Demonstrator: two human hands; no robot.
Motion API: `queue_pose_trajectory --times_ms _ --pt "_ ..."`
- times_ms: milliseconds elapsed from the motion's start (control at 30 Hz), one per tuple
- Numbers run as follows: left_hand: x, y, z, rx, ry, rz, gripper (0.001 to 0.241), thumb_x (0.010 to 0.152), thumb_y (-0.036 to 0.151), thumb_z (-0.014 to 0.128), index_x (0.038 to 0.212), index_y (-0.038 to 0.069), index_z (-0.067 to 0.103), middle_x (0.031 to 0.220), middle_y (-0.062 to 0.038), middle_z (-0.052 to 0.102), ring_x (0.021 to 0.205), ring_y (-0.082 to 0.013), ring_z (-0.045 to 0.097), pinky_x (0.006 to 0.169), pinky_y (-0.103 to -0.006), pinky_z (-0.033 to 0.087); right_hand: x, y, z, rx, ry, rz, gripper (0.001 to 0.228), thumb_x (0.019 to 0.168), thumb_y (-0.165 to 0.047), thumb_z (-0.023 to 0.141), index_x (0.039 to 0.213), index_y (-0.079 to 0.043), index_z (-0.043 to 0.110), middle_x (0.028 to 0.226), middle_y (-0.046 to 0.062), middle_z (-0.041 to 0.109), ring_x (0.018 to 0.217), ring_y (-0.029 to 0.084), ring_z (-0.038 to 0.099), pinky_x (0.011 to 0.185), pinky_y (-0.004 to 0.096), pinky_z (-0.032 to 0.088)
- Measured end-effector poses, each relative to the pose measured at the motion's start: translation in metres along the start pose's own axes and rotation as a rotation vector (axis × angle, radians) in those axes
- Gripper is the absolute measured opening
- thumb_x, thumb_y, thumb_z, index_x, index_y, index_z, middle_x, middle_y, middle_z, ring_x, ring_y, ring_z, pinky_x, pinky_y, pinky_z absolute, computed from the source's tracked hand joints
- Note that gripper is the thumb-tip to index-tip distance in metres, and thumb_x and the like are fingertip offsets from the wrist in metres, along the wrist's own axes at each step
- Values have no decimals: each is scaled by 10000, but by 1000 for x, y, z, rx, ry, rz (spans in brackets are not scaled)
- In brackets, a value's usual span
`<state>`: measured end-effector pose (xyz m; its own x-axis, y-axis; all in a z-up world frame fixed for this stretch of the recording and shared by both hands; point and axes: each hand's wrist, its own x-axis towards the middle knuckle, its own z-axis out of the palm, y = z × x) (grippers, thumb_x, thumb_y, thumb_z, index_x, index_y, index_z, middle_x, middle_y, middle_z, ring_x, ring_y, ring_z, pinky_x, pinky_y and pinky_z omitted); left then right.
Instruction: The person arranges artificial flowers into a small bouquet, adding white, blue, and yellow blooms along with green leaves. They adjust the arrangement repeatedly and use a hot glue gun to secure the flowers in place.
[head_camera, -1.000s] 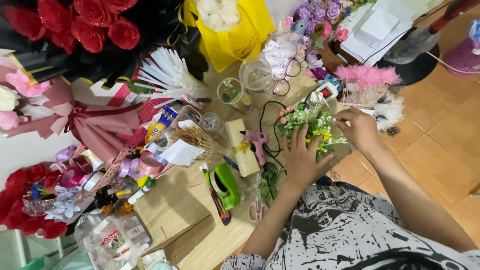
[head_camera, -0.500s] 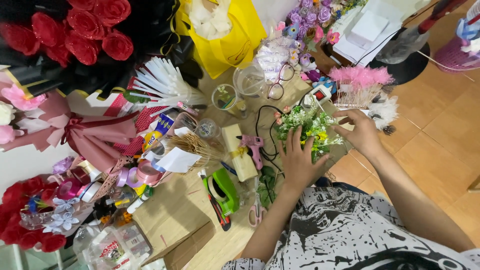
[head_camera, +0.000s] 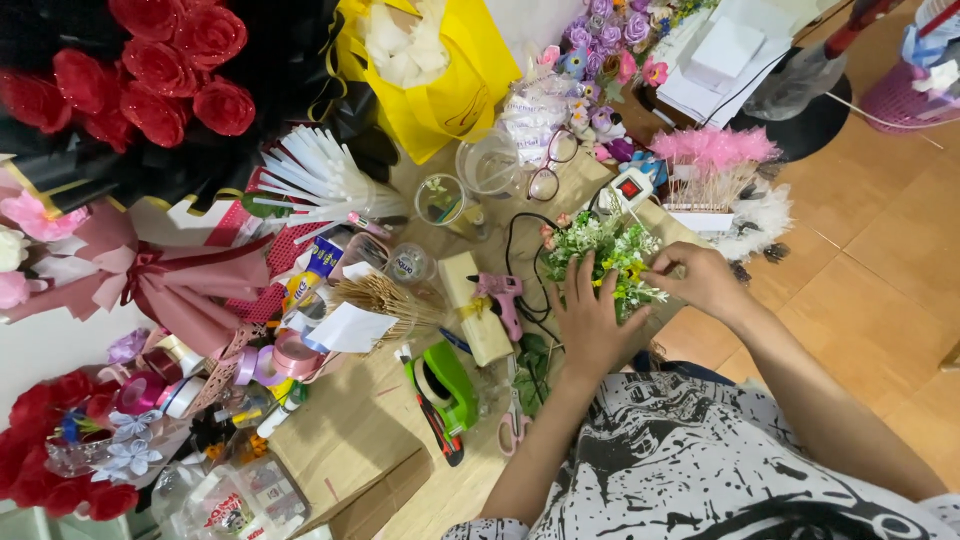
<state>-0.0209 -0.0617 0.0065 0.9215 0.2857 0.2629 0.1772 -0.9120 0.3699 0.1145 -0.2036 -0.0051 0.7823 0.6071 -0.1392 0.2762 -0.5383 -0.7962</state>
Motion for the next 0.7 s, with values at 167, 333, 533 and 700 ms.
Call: queue_pose_trajectory --times_ms 167,333,533,700 --pt "-2 -2 7 17 9 5 669 866 660 597 1237 106 638 1503 -193 429 1447 -418 377 1049 -713 330 18 35 32 119 75 176 336 807 -357 859 943 -74 740 867 135 750 893 347 726 820 424 554" --pt "-3 -4 10 13 -2 -14 659 825 640 651 1222 114 651 1516 -176 426 1457 -416 364 1044 -726 330 29 49 44 289 119 285 378 771 -476 893 996 -205 755 852 72 716 798 214 671 765 345 538" --pt "-5 -1 9 32 23 7 627 857 635 636 1210 115 646 1496 -190 439 1440 -424 389 1040 -719 337 27 51 55 475 252 274 230 848 -314 858 985 -156 764 837 53 690 801 145 630 749 310 533" --pt "-5 0 8 61 53 3 598 862 617 656 1171 105 661 1471 -207 458 1420 -425 414 1024 -693 360 14 33 43 435 338 150 167 858 -242 860 995 -189 781 1024 27 699 969 175 662 934 361 489"
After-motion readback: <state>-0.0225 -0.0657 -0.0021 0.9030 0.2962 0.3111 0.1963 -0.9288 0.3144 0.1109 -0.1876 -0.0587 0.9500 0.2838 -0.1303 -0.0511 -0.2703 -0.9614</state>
